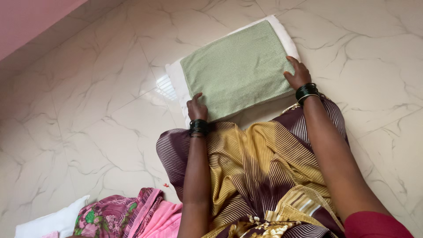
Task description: The person sits on the floor and inserts a white pillow into a pink floral pillowcase. They pull the case over the pillow, adjust the corners, and smooth the fabric to fit the pillow snugly.
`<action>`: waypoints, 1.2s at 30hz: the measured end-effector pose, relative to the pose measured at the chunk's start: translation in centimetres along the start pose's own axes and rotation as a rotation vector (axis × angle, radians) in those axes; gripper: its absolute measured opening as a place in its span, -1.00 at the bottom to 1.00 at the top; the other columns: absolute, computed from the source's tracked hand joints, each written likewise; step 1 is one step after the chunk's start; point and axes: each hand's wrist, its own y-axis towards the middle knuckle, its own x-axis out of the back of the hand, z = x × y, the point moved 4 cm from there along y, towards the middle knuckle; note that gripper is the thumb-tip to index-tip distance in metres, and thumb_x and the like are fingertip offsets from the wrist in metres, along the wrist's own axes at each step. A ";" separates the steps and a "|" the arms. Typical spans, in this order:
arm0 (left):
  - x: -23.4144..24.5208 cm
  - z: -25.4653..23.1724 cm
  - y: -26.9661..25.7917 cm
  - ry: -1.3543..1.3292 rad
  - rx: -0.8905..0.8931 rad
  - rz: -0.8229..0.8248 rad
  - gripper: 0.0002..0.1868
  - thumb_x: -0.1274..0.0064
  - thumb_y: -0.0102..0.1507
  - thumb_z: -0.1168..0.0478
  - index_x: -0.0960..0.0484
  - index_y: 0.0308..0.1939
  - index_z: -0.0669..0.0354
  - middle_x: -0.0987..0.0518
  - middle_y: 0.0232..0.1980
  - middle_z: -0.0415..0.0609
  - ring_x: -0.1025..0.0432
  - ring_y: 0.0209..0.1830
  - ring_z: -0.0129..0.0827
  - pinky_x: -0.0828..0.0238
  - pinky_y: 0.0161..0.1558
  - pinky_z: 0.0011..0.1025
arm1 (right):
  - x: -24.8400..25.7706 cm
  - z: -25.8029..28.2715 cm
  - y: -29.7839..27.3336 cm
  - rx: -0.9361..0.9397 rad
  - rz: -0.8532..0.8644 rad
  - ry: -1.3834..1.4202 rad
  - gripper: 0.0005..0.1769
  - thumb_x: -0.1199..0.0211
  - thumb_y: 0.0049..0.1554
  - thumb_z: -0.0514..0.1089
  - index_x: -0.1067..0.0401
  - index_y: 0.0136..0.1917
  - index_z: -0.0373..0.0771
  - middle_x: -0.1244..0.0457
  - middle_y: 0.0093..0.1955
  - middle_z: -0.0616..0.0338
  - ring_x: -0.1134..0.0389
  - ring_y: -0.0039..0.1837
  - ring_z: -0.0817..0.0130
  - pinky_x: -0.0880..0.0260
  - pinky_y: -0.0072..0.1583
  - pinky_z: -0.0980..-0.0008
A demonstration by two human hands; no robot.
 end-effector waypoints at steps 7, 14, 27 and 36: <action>3.1 -3.0 -2.5 0.200 -0.034 -0.126 -0.44 -0.07 0.03 0.40 -0.64 0.13 -0.01 -0.35 0.28 0.16 -0.29 0.24 0.03 -0.29 0.26 -0.02 | 1.6 1.7 -1.6 -0.367 -0.078 -0.284 -0.44 -0.38 0.15 -0.06 -0.40 0.41 0.04 -0.20 0.27 0.08 -0.22 0.28 0.02 -0.15 0.30 -0.20; -0.3 -5.8 -2.3 0.102 -0.366 -0.149 -0.41 -0.13 0.33 0.06 -0.40 0.43 -0.03 -0.17 0.59 0.12 -0.04 0.62 0.10 -0.07 0.51 0.13 | -1.3 10.4 -1.9 0.160 -0.332 -0.462 -0.43 -0.42 0.13 -0.03 -0.42 0.36 -0.21 -0.19 0.40 -0.01 -0.17 0.44 0.03 -0.08 0.43 -0.17; -3.4 -6.8 -2.1 0.555 -0.119 0.374 0.06 -0.04 0.09 -0.54 0.09 0.58 -0.61 0.25 0.70 -0.38 0.50 0.69 -0.06 0.63 0.44 0.48 | -7.6 10.6 4.7 0.116 0.156 -0.569 -0.22 0.22 0.32 0.40 0.02 0.67 0.04 0.16 0.73 0.31 0.25 0.71 0.18 0.40 0.60 -0.24; -3.8 -6.5 -1.7 0.551 -0.156 0.311 0.06 -0.10 0.09 -0.50 0.04 0.58 -0.59 0.20 0.71 -0.33 0.49 0.69 -0.06 0.66 0.44 0.50 | 0.1 -1.6 3.1 -0.604 0.219 0.164 0.10 -0.08 0.10 0.59 -0.07 0.59 -0.21 -0.23 0.42 -0.13 -0.28 0.41 0.02 -0.30 0.36 0.08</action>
